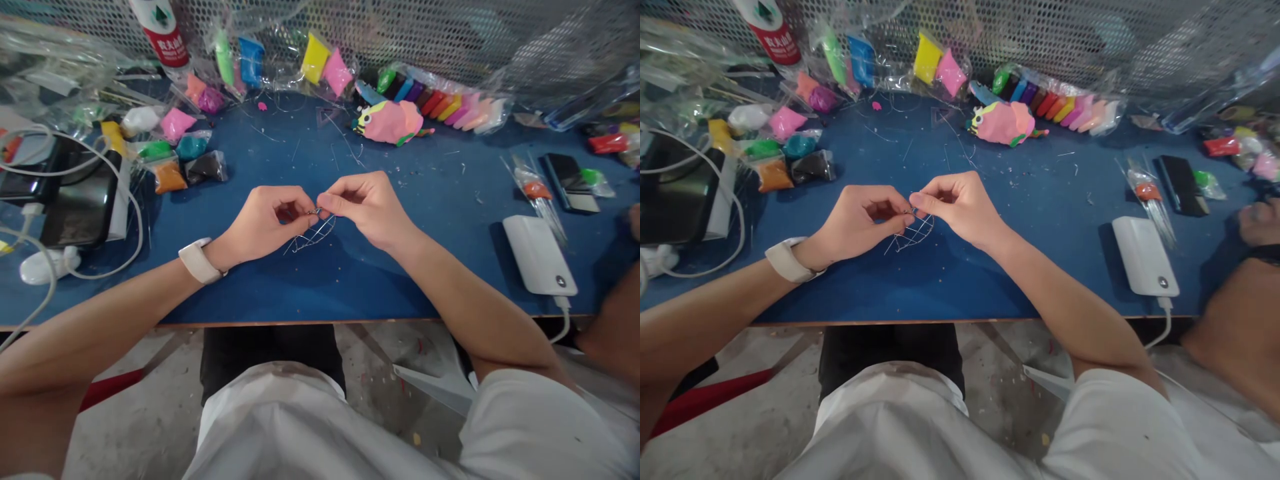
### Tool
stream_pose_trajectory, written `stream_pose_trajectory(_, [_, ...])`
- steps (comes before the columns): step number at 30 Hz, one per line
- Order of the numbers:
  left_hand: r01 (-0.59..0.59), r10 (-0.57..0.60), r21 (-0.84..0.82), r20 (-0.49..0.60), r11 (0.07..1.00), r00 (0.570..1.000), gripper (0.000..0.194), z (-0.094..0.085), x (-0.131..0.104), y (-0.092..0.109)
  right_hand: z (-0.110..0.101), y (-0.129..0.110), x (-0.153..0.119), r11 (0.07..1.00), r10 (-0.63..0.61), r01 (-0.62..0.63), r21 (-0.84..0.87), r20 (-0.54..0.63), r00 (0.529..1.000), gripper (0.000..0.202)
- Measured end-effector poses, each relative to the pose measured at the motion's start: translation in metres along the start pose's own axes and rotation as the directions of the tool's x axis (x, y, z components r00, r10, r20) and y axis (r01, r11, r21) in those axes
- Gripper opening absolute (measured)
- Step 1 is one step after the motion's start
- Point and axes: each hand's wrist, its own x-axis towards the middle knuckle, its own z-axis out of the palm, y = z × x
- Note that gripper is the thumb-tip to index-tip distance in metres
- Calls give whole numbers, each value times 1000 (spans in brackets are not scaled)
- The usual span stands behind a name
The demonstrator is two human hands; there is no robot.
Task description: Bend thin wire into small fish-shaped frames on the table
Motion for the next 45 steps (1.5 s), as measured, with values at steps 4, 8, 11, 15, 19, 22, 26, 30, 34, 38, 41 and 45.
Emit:
stream_pose_trajectory(4, [53, -55, -56, -23, 997, 998, 27, 0, 1, 0, 4, 4, 0, 999, -47, 47, 4, -59, 997, 60])
stream_pose_trajectory(8, [73, -77, -115, -32, 991, 997, 31, -1, 2, -3, 4, 7, -1, 992, -111, 105, -66, -92, 990, 51])
stream_pose_trajectory(11, [90, -93, -142, -16, 986, 996, 32, -1, 2, -4, 4, 5, -3, 990, -122, 115, -84, -88, 989, 43])
stream_pose_trajectory(15, [109, -116, -168, -37, 980, 993, 34, 1, 1, -3, 6, 2, -5, 991, -111, 104, -89, -85, 990, 36])
stream_pose_trajectory(19, [122, -133, -177, -48, 977, 990, 37, 2, 2, -3, 8, 2, -6, 986, -129, 118, -114, -95, 987, 31])
stream_pose_trajectory(22, [107, -113, -160, -31, 981, 993, 37, 0, 4, -3, 8, 2, -7, 981, -150, 135, -140, -104, 983, 28])
stream_pose_trajectory(26, [99, -102, -140, -13, 985, 995, 41, -2, 4, -2, 8, 2, -9, 981, -134, 116, -156, -110, 985, 26])
stream_pose_trajectory(30, [99, -100, -144, -1, 985, 995, 43, -3, 5, -2, 8, 5, -10, 982, -131, 116, -147, -98, 987, 25])
stream_pose_trajectory(34, [110, -111, -116, 1, 987, 994, 42, -4, 5, -2, 10, 9, -10, 983, -144, 130, -126, -110, 983, 26])
stream_pose_trajectory(38, [99, -100, -94, -3, 991, 995, 41, -4, 4, -1, 10, 7, -11, 958, -233, 210, -193, -101, 967, 17])
stream_pose_trajectory(41, [86, -86, -79, -8, 993, 996, 37, -3, 3, 0, 8, 6, -10, 930, -283, 255, -264, -71, 957, 15])
stream_pose_trajectory(45, [63, -64, -26, -8, 998, 998, 32, -2, 1, 2, 6, 9, -8, 913, -299, 274, -302, -40, 953, 18])
